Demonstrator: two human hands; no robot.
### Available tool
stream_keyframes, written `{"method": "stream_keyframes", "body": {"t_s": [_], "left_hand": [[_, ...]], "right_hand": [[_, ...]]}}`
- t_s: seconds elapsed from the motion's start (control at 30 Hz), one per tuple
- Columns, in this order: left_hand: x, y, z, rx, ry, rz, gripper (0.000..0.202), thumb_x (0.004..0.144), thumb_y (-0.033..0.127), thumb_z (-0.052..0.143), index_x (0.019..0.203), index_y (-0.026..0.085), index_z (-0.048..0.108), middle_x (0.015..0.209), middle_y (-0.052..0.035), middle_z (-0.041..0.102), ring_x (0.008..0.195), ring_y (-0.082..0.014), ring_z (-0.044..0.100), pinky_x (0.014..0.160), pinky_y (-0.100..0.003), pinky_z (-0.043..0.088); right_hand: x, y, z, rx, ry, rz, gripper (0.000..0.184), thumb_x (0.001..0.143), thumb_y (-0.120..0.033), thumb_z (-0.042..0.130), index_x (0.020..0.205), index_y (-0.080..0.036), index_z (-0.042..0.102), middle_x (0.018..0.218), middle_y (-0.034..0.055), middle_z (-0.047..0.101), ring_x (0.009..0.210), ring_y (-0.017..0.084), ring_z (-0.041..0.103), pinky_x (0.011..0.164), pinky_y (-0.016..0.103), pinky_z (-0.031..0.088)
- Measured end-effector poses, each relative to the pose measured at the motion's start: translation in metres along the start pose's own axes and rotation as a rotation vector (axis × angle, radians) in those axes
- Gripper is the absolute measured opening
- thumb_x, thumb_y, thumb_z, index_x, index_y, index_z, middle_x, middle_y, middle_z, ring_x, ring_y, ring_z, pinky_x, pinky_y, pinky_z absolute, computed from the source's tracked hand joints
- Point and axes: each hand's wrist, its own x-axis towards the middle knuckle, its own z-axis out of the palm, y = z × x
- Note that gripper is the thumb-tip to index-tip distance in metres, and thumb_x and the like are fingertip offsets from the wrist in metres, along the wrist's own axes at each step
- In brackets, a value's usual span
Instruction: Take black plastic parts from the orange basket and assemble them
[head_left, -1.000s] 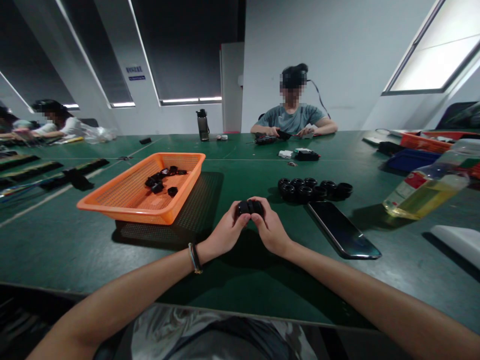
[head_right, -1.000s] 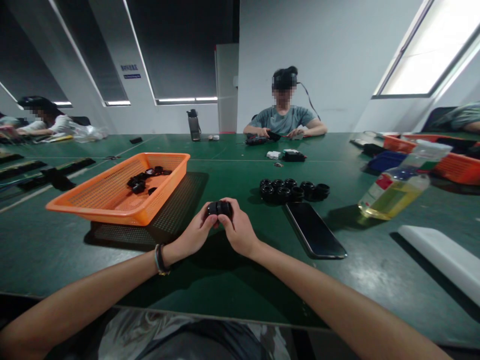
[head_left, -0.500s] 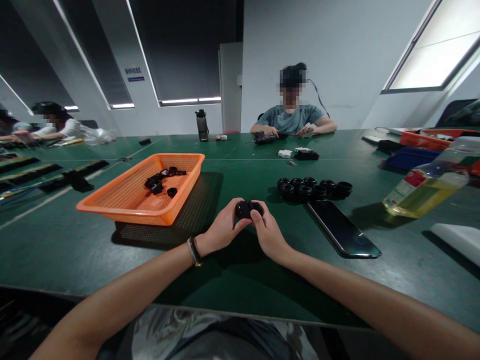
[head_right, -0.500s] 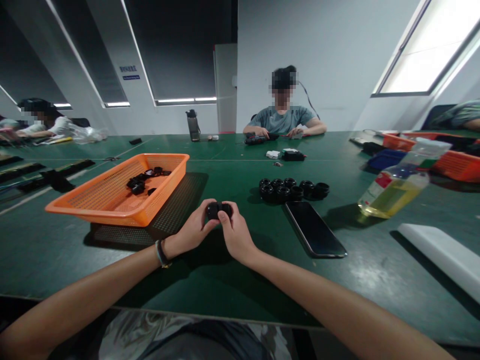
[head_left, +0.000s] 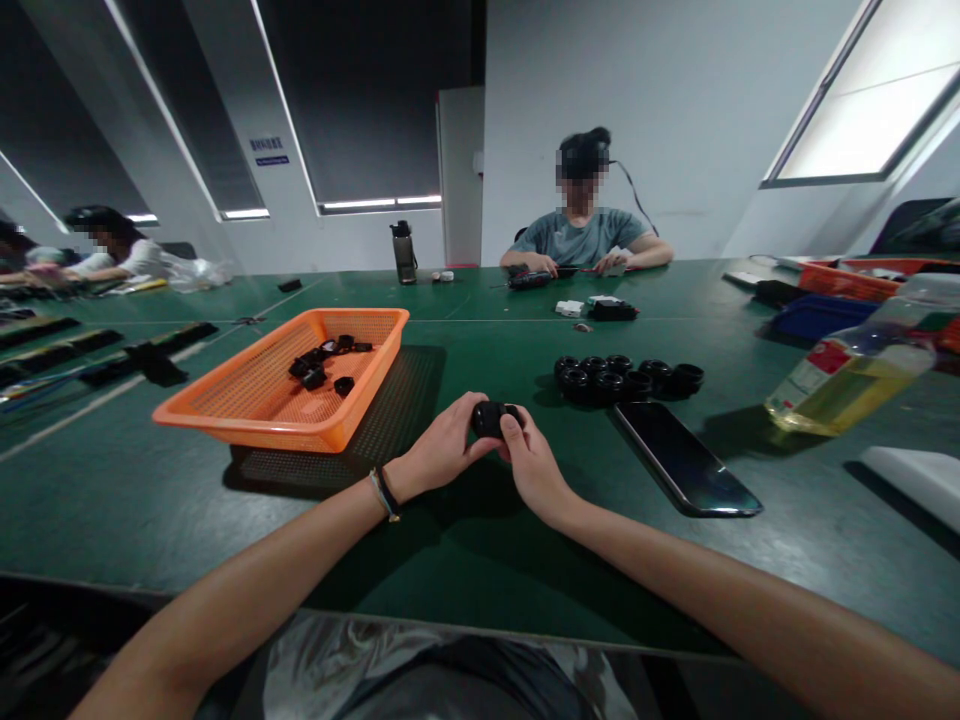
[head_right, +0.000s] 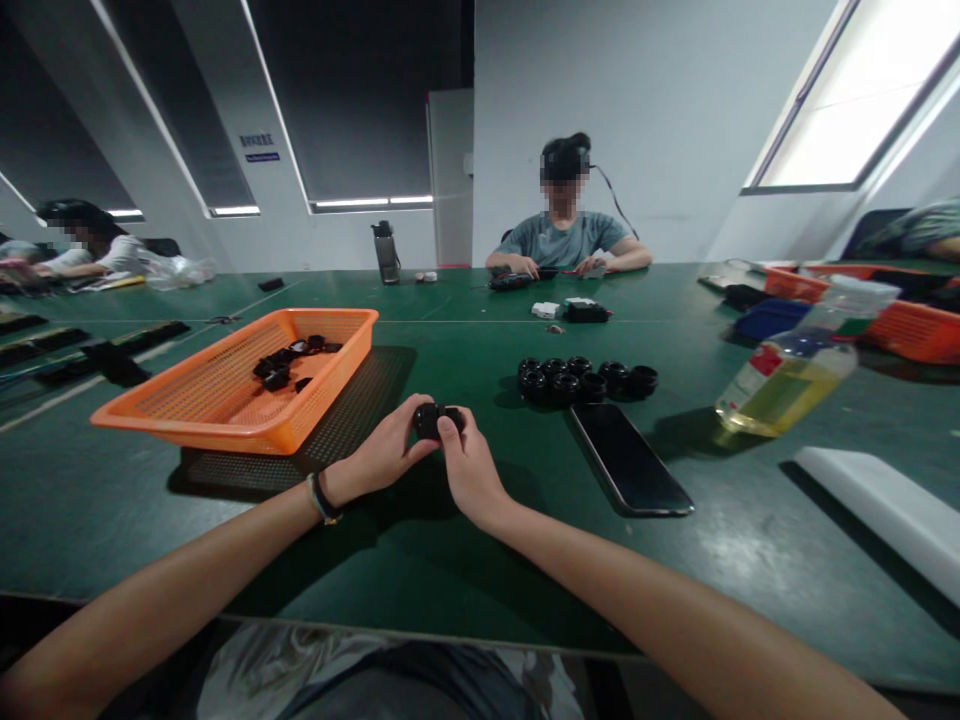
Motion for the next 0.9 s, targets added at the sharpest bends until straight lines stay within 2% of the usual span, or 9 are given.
{"method": "stream_keyframes", "body": {"t_s": [0.13, 0.23, 0.33, 0.53, 0.77, 0.9], "left_hand": [[0.000, 0.005, 0.004, -0.266, 0.015, -0.094, 0.035, 0.083, 0.043, 0.042, 0.105, 0.015, 0.039, 0.091, -0.0049, 0.048, 0.080, -0.0162, 0.048, 0.074, -0.031, 0.042], [-0.001, 0.007, 0.007, -0.499, -0.043, -0.170, 0.041, 0.084, 0.052, 0.033, 0.101, 0.016, 0.041, 0.082, -0.0015, 0.045, 0.069, -0.0122, 0.046, 0.065, -0.027, 0.041], [-0.003, 0.007, 0.007, -0.604, -0.106, -0.191, 0.049, 0.080, 0.059, 0.035, 0.101, 0.016, 0.041, 0.072, 0.0016, 0.043, 0.063, -0.0104, 0.043, 0.064, -0.025, 0.039], [-0.006, 0.009, 0.003, -0.583, -0.131, -0.111, 0.060, 0.074, 0.066, 0.037, 0.105, 0.014, 0.040, 0.069, 0.0024, 0.042, 0.061, -0.0101, 0.041, 0.061, -0.024, 0.036], [-0.007, 0.008, 0.004, -0.415, -0.110, -0.107, 0.055, 0.080, 0.060, 0.034, 0.107, 0.012, 0.039, 0.069, 0.0012, 0.044, 0.061, -0.0118, 0.043, 0.061, -0.026, 0.038], [-0.009, 0.009, 0.005, -0.337, -0.052, -0.080, 0.051, 0.082, 0.056, 0.034, 0.108, 0.013, 0.039, 0.081, -0.0039, 0.049, 0.071, -0.0155, 0.048, 0.069, -0.030, 0.042]], "right_hand": [[0.007, 0.002, -0.008, -0.139, -0.017, -0.148, 0.044, 0.083, -0.057, 0.031, 0.094, -0.019, 0.047, 0.075, 0.0039, 0.057, 0.063, 0.017, 0.055, 0.057, 0.029, 0.045], [0.010, 0.002, -0.015, -0.277, -0.060, -0.283, 0.050, 0.081, -0.062, 0.029, 0.099, -0.018, 0.044, 0.076, 0.0049, 0.057, 0.061, 0.018, 0.056, 0.056, 0.030, 0.044], [0.011, 0.001, -0.019, -0.356, -0.075, -0.385, 0.050, 0.083, -0.060, 0.024, 0.101, -0.018, 0.043, 0.082, 0.0070, 0.058, 0.066, 0.019, 0.058, 0.060, 0.031, 0.046], [0.009, -0.004, -0.021, -0.417, -0.070, -0.528, 0.047, 0.085, -0.057, 0.022, 0.103, -0.017, 0.041, 0.088, 0.0095, 0.058, 0.074, 0.020, 0.058, 0.066, 0.032, 0.047], [0.008, -0.001, -0.020, -0.403, -0.065, -0.472, 0.048, 0.085, -0.057, 0.022, 0.103, -0.017, 0.041, 0.089, 0.0094, 0.058, 0.074, 0.020, 0.059, 0.067, 0.033, 0.047], [0.006, -0.003, -0.017, -0.356, -0.046, -0.411, 0.047, 0.084, -0.058, 0.023, 0.103, -0.018, 0.041, 0.089, 0.0091, 0.058, 0.074, 0.020, 0.059, 0.066, 0.033, 0.047]]}}
